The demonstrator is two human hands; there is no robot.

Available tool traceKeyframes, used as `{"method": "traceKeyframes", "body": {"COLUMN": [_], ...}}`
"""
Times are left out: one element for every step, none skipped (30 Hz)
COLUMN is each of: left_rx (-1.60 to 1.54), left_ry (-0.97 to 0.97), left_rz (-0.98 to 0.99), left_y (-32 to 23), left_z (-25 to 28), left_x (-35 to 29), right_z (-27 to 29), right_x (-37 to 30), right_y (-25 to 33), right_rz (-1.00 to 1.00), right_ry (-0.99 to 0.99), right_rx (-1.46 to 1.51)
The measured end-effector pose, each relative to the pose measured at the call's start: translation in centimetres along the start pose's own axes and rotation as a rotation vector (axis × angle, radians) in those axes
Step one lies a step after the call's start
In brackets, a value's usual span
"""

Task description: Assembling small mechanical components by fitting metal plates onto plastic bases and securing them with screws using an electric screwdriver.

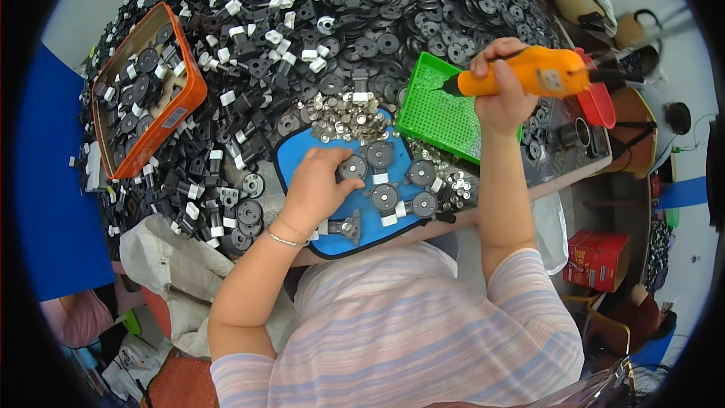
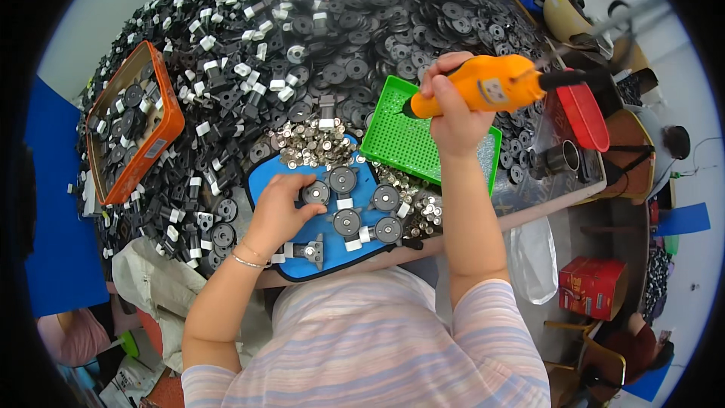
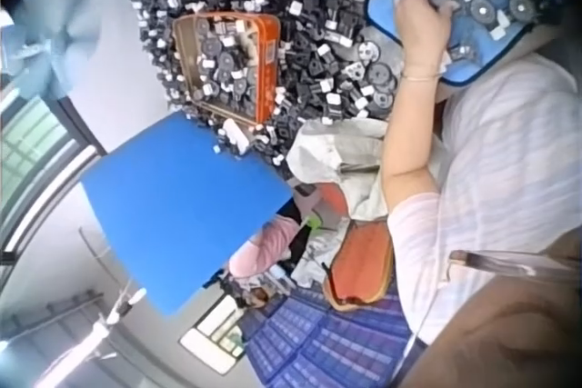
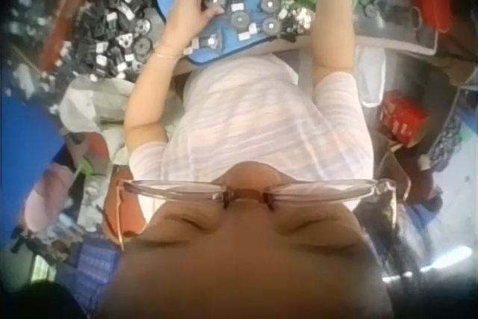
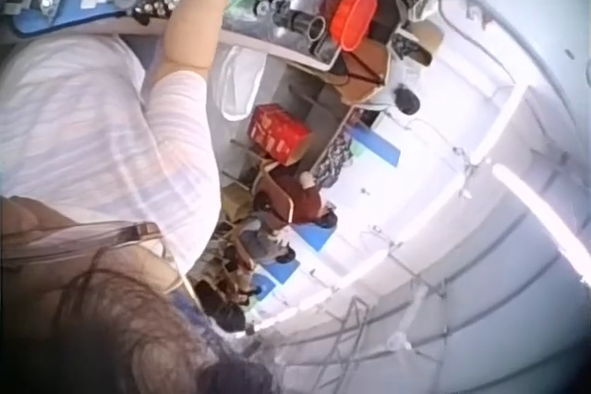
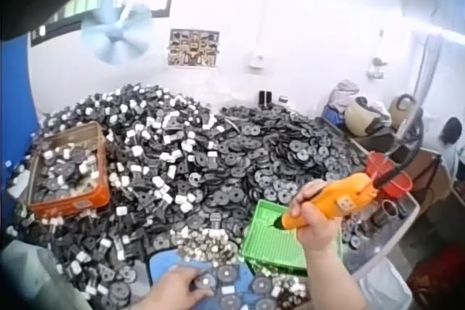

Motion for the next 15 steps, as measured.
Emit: {"method": "traceKeyframes", "body": {"left_rx": [0.022,0.023,0.023,0.013,0.005,0.007,0.006,0.005,0.007,0.004,0.000,0.001,0.004,0.007,0.008], "left_ry": [0.001,-0.008,-0.007,-0.001,0.004,0.006,0.003,-0.002,-0.001,-0.004,-0.008,-0.009,-0.011,-0.012,-0.013], "left_rz": [-0.011,-0.015,-0.018,-0.003,0.016,0.017,0.015,0.012,0.013,0.018,0.022,0.023,0.016,0.010,0.011], "left_y": [0.0,0.0,0.0,0.0,0.1,0.1,0.1,0.1,0.1,0.2,0.2,0.2,0.1,0.1,0.1], "left_z": [0.0,0.0,0.0,0.0,0.0,0.0,0.0,0.0,0.0,-0.1,-0.1,-0.1,-0.1,-0.1,-0.1], "left_x": [0.0,0.0,0.0,0.0,-0.1,-0.1,-0.1,-0.1,-0.1,-0.1,0.0,0.0,0.0,0.0,0.0], "right_z": [1.1,1.6,1.8,2.0,2.3,2.3,2.4,2.0,1.8,1.9,2.1,2.1,2.1,2.2,2.2], "right_x": [0.2,0.2,0.2,0.2,0.3,0.3,0.3,0.5,0.6,0.6,0.7,0.8,0.9,0.9,0.9], "right_y": [-0.4,-1.0,-1.4,-1.9,-2.4,-2.6,-2.8,-2.9,-3.1,-3.3,-3.6,-3.8,-4.0,-4.0,-4.0], "right_rz": [0.011,-0.011,-0.008,-0.007,-0.010,0.006,0.006,0.000,-0.006,-0.006,-0.017,-0.029,-0.029,-0.019,-0.009], "right_ry": [-0.056,-0.086,-0.089,-0.098,-0.107,-0.074,-0.076,-0.080,-0.083,-0.084,-0.065,-0.046,-0.046,-0.062,-0.079], "right_rx": [-0.051,-0.058,-0.059,-0.037,-0.012,-0.063,-0.060,-0.038,-0.017,-0.014,-0.045,-0.077,-0.075,-0.092,-0.110]}}
Point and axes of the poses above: each hand's wrist, its own x-axis towards the middle knuckle, its own z-axis out of the back of the hand, y = z × x, the point moved 5 cm from there along x, towards the middle knuckle, and after that the axes turned 8 degrees about -z, right-handed, at the moved point
